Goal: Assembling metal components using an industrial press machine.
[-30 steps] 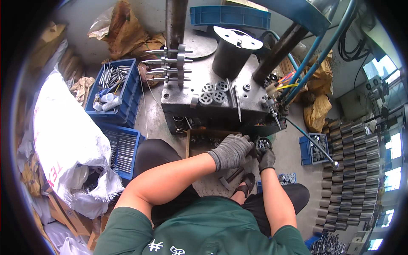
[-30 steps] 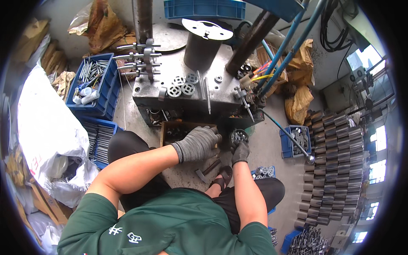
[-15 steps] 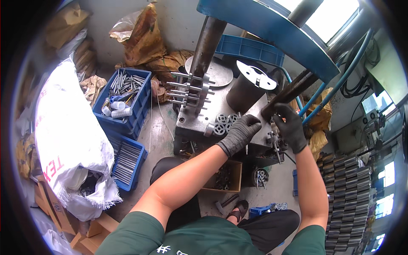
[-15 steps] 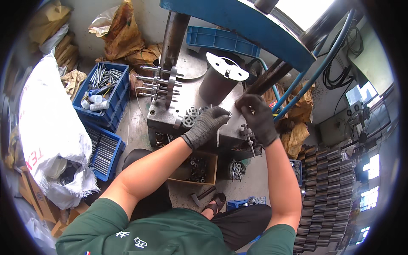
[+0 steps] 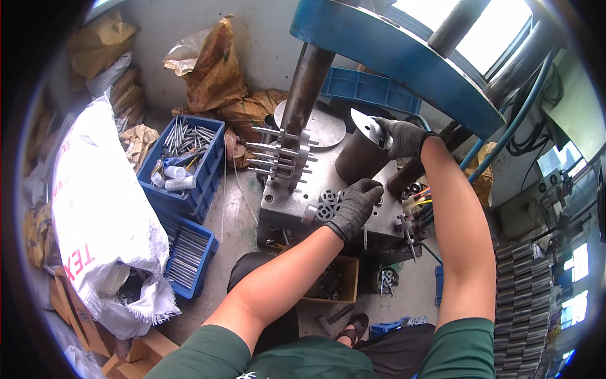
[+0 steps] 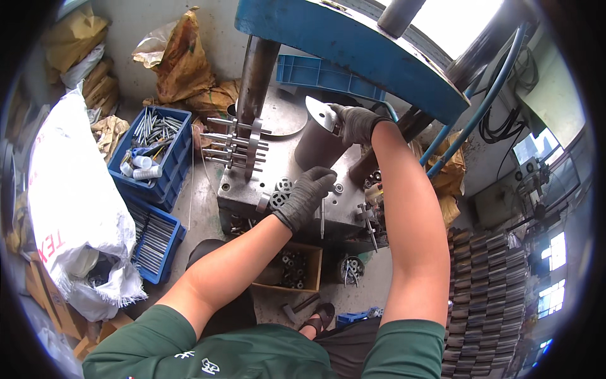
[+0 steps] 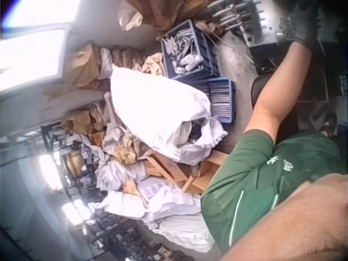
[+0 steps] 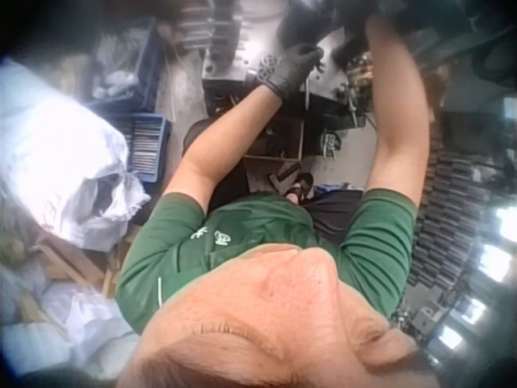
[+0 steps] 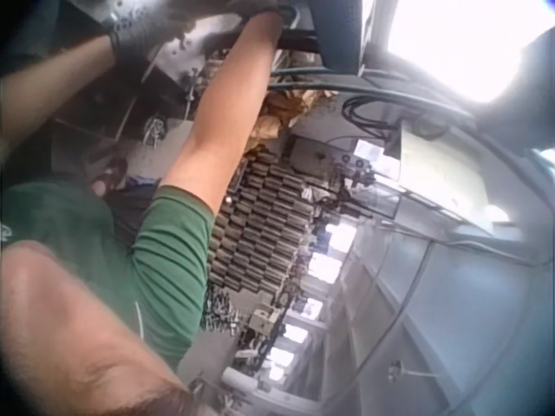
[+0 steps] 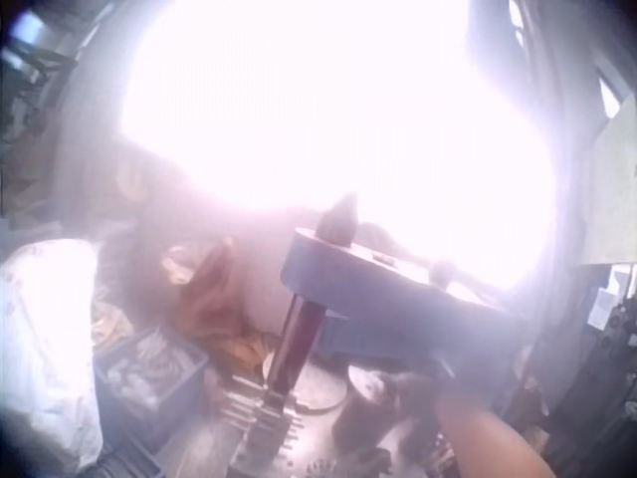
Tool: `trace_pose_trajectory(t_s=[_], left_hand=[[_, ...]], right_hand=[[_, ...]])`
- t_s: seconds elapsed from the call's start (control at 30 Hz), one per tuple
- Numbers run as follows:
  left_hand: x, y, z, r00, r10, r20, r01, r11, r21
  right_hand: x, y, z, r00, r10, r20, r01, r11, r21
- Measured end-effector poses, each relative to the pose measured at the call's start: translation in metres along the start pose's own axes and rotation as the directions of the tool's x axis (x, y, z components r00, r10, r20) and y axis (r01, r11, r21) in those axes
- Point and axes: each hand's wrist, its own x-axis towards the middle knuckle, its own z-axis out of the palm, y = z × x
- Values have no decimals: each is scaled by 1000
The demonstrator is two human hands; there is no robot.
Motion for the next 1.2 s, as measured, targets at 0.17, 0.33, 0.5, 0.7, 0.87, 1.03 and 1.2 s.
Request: trace_pose_trajectory(t_s=[0.17,0.33,0.5,0.7,0.87,1.03,1.2], left_hand=[[0,-2,-1,1000,-22,-2,22,997,76],[2,-5,1,1000,15,24,-17,998,66],[-2,-6,0,998,56,41,-59,996,60],[-5,-9,-3,925,380,19,-367,878,309],[33,57,32,544,809,222,-659,248,711],[140,100,41,753,495,433,-459,-76,885],[220,116,-25,899,-273,343,-434,-436,788]], right_hand=[[1,-1,-1,999,12,-37,-15,995,-102],[-31,-5,22,864,-142,-483,-57,925,-375],[-109,-14,81,466,-233,-854,80,972,-221],[-239,-41,210,597,394,-699,473,531,703],[-277,-52,252,650,601,-466,613,-52,788],[-290,-38,260,836,482,-262,487,-434,758],[-285,-58,242,908,374,-188,393,-607,691]])
